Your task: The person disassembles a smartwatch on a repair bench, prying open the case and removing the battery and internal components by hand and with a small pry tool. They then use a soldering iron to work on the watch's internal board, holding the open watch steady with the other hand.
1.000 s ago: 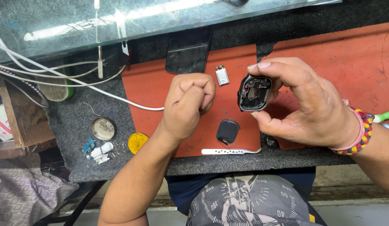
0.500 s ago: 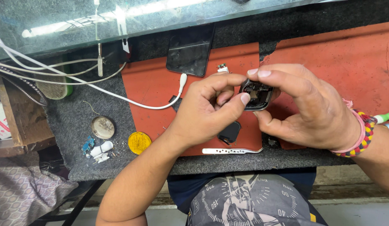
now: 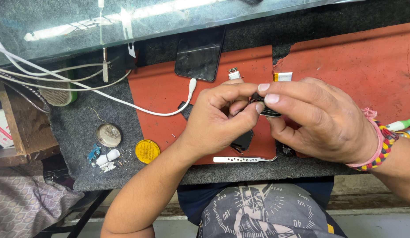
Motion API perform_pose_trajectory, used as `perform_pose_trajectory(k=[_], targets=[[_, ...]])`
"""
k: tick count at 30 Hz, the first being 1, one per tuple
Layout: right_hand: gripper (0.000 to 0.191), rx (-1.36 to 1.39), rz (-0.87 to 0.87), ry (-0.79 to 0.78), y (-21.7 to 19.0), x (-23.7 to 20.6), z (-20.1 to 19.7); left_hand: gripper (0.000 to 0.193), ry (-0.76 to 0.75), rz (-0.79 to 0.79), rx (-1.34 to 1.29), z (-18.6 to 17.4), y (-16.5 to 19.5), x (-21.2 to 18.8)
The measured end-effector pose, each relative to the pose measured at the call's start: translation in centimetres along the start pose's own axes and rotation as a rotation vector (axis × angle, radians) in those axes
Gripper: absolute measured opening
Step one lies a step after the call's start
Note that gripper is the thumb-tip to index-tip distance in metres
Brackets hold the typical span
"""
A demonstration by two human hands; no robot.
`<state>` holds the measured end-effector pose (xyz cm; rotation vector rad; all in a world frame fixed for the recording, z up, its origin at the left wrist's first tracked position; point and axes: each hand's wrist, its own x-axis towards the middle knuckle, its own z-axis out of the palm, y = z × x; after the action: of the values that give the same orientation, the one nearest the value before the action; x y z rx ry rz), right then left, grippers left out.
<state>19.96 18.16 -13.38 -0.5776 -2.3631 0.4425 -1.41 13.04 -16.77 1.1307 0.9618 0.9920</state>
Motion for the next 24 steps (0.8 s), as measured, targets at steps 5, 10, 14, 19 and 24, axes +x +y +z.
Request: perform_pose_trajectory(k=[5, 10, 14, 19, 24], targets=[[0.066, 0.02, 0.0, 0.008, -0.21, 0.25, -0.16, 0.027, -0.04, 0.007, -0.059, -0.2, 0.02, -0.27], [0.065, 0.058, 0.002, 0.017, -0.21, 0.52, -0.36, 0.028, -0.074, 0.064, -0.042, -0.34, 0.0, -0.3], [0.066, 0.056, 0.016, 0.007, -0.25, 0.48, -0.35, 0.028, -0.054, 0.044, -0.031, -0.19, 0.03, -0.27], [0.066, 0.043, -0.005, 0.016, -0.16, 0.31, -0.22, 0.027, -0.018, 0.034, -0.024, 0.05, 0.05, -0.15], [0.067, 0.019, 0.002, 0.0, -0.04, 0.05, -0.16, 0.022, -0.004, 0.059, -0.001, 0.2, 0.05, -0.26]])
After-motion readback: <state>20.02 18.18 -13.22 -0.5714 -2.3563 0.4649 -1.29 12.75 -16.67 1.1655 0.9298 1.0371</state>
